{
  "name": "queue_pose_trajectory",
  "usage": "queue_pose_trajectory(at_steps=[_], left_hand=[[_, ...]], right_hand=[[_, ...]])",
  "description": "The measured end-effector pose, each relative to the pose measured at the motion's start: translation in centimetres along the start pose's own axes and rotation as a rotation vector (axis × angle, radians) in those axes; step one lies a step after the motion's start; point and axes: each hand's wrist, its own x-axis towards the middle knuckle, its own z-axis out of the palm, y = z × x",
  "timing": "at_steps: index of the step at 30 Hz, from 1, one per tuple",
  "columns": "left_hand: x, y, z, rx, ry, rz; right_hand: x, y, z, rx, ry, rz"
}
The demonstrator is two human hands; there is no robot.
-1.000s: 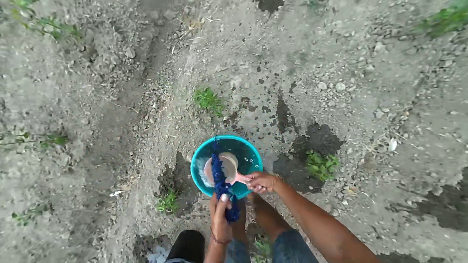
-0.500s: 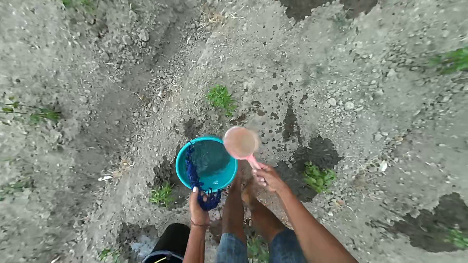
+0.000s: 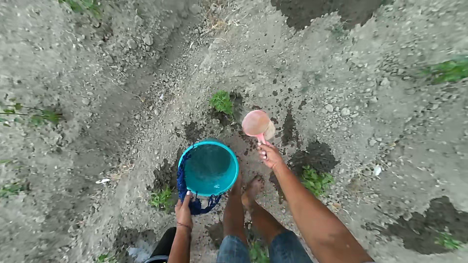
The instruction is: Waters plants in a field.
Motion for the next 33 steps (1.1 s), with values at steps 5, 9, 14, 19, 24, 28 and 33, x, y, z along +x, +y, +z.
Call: queue_pose_trajectory(at_steps=[5,9,14,19,24,28,33], left_hand=[[0.6,0.3,-0.4,0.030,0.002,-0.020],[0.1,0.6,-0.1,-0.018,-0.011,-0.030],[-1.5,1.5,1.6,-0.161,-0.138,-0.070],[-3.1,2.8,4.5,-0.199,-0.116,-0.043],[-5.1,3.9,7.3,-0.086,-0.041,0.022],[-8.0,4.7,10.3,-0.063,-0.003,0.037],[-14.6,7.0,14.7,-0.021,-0.103,0.103]], right_hand=[[1.1,-2.3,-0.6,-0.076,0.081,-0.040],[2.0,-3.8,-0.6,-0.217,0.177,-0.056],[2.5,-4.9,-0.9,-0.383,0.242,-0.081],[2.6,-4.6,-1.6,-0.638,0.274,-0.114],[1.3,-4.5,-3.4,-1.058,0.305,-0.186],[-1.2,-4.3,-7.5,-1.024,0.261,-0.308],[-11.2,-7.7,-13.7,-0.884,-0.087,-0.415]])
